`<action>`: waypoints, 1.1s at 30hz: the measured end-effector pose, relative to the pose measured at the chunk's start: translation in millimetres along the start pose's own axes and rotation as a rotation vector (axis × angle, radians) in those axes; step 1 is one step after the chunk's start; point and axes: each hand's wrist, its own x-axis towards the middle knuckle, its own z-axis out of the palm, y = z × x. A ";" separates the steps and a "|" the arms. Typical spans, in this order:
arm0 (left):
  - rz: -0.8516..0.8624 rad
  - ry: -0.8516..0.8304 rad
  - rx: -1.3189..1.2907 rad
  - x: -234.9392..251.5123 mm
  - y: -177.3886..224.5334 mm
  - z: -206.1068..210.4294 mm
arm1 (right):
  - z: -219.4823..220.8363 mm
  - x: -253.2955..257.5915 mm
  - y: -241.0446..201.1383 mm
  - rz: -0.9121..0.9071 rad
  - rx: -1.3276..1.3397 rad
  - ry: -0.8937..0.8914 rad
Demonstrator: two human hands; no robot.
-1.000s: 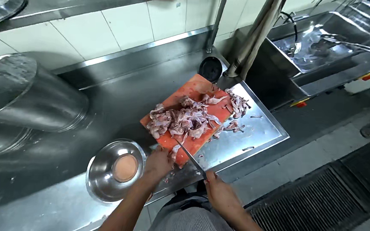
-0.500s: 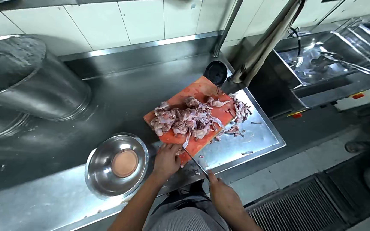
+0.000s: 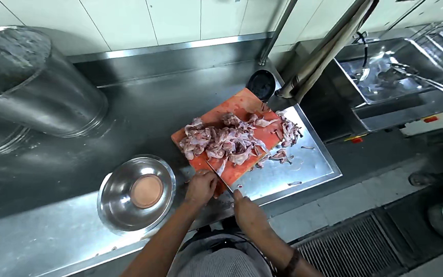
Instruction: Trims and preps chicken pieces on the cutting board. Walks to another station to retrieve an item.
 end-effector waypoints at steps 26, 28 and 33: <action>-0.661 0.587 -1.517 -74.6 -3.0 -136.0 | 42.0 -33.7 82.5 -0.042 0.279 0.069; -0.634 0.627 -1.514 -85.0 -10.4 -148.6 | 41.6 -33.8 81.2 -0.061 0.276 0.077; -0.609 0.794 -1.506 -114.4 -32.7 -180.6 | 39.9 -27.4 66.4 -0.179 0.156 0.365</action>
